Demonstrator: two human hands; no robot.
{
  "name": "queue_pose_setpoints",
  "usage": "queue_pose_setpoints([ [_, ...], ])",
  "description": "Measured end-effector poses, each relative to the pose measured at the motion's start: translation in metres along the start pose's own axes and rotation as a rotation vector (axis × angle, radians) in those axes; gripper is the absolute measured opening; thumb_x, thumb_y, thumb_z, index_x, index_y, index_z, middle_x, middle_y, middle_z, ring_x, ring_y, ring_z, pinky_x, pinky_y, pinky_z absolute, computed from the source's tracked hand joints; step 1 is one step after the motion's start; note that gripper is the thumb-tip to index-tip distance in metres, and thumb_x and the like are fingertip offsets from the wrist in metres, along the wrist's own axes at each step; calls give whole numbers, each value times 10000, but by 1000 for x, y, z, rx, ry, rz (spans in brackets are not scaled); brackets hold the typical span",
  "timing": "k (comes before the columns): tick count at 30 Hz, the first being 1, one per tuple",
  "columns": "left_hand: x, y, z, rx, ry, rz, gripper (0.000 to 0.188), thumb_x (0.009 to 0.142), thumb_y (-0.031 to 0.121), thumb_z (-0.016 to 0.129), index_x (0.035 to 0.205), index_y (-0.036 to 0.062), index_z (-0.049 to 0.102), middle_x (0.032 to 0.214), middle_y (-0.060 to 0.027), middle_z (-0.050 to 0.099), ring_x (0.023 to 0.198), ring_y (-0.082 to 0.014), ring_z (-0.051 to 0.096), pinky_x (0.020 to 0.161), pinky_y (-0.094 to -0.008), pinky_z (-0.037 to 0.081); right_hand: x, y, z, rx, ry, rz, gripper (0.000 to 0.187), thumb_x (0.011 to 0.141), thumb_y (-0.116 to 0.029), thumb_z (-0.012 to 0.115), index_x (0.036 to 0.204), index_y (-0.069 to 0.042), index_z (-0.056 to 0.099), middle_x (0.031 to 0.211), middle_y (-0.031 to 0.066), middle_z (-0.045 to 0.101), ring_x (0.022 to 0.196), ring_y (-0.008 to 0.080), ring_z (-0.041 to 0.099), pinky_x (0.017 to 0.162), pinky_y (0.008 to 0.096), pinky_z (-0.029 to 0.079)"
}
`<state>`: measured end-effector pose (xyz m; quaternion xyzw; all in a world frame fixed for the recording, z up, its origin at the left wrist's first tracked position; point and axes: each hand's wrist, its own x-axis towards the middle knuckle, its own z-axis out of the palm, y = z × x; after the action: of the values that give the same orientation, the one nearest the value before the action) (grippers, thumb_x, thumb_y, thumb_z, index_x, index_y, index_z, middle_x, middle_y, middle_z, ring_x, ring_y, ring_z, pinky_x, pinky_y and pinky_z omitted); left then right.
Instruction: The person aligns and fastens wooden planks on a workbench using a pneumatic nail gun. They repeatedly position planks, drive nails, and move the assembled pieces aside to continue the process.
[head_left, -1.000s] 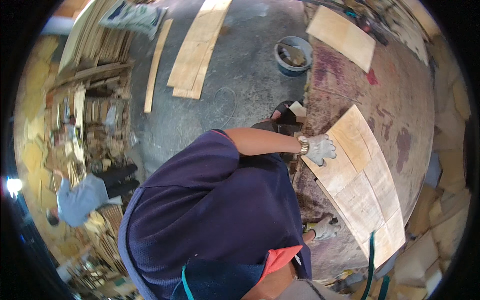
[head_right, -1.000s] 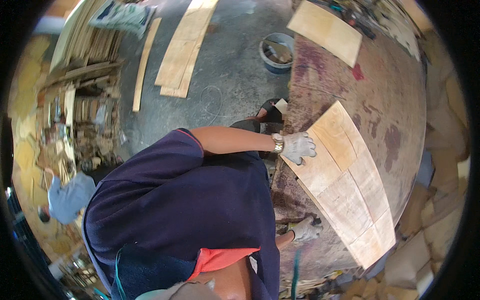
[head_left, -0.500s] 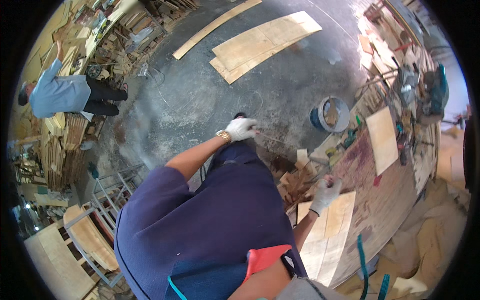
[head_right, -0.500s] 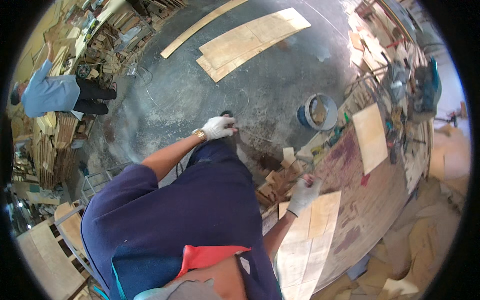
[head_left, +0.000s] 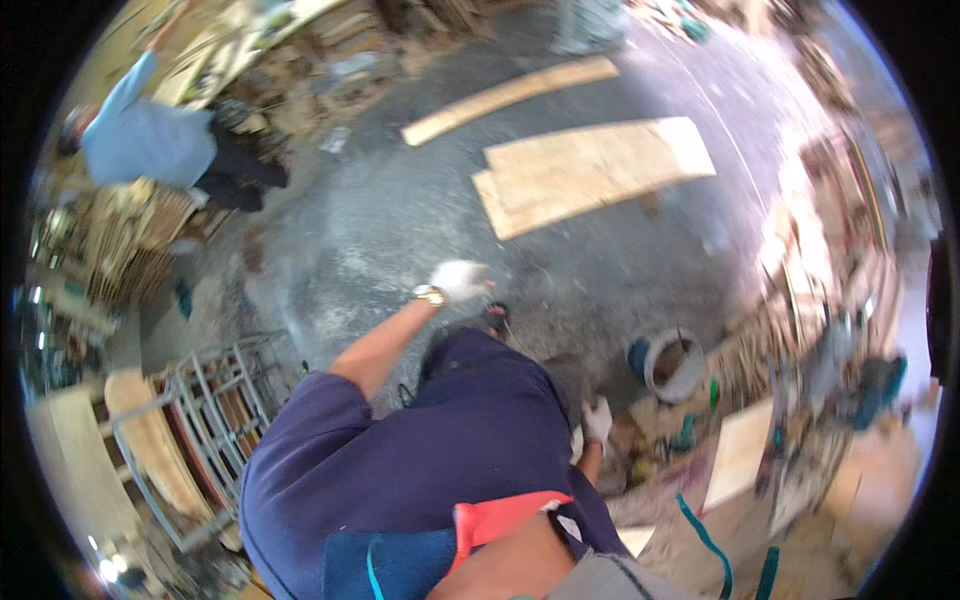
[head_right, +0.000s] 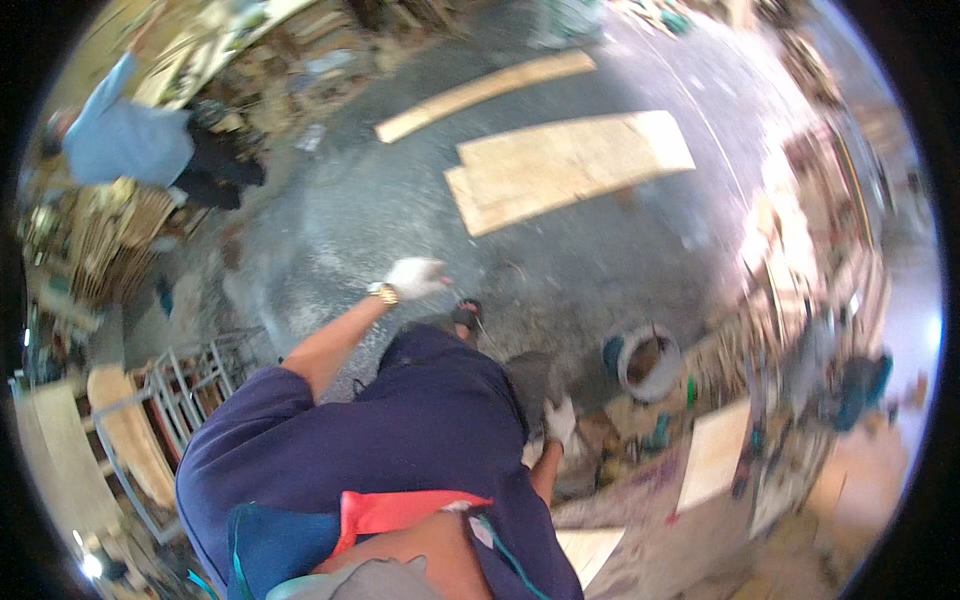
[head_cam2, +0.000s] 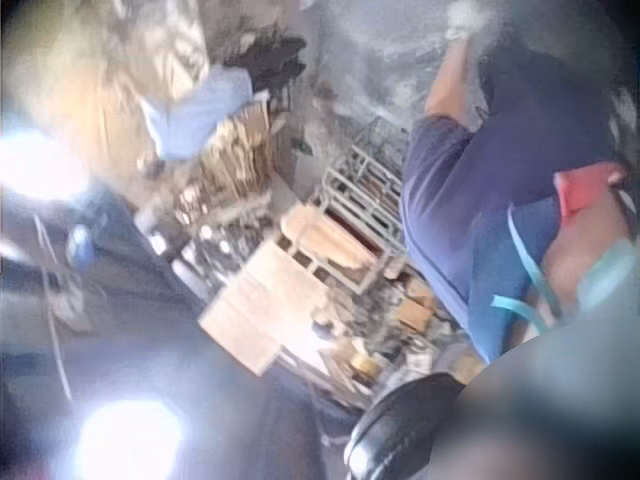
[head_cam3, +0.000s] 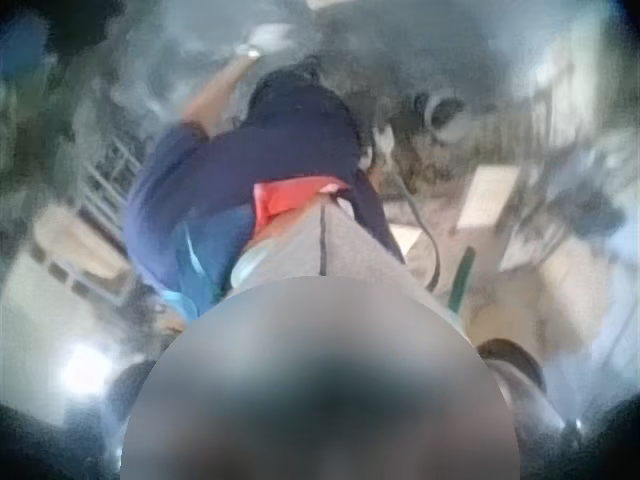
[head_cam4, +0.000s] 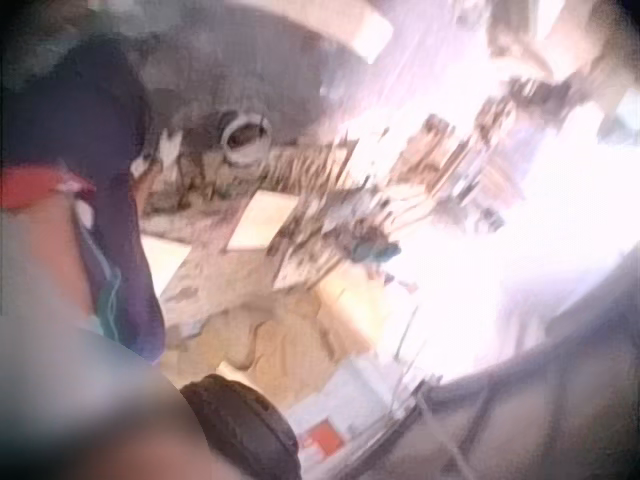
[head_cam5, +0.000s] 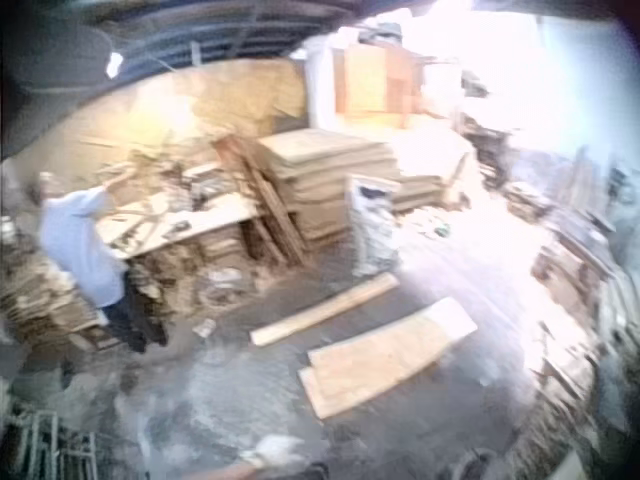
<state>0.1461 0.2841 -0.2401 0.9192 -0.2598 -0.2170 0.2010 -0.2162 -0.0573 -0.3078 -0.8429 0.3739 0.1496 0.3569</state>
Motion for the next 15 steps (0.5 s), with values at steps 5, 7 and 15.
queue_pose_setpoints([
  [5, 83, 81, -16, -12, -69, 92, 413, 821, 500, 637, 1002, 138, 719, 904, -172, 718, 872, -390, 695, 741, -507, 541, 64, 60, 22, 381, -42, 323, 447, 958, -299, 622, 1270, 21, 622, 1115, 208, 704, 962, 306, 668, 866, 382, 504],
  [7, 111, 110, -7, -26, -74, 168, 418, 827, 510, 659, 955, 115, 708, 851, -170, 707, 846, -400, 692, 725, -517, 535, 97, 69, 14, 330, -123, 413, 427, 962, -293, 614, 1256, 17, 623, 1077, 200, 697, 914, 296, 660, 825, 382, 503],
  [15, 240, 148, 17, 84, -128, 61, 461, 837, 542, 662, 1012, 117, 706, 888, -141, 716, 893, -352, 701, 750, -500, 521, 280, 65, -81, 274, -265, 529, 352, 976, -268, 584, 1199, 1, 626, 927, 167, 669, 725, 256, 627, 661, 380, 502],
])
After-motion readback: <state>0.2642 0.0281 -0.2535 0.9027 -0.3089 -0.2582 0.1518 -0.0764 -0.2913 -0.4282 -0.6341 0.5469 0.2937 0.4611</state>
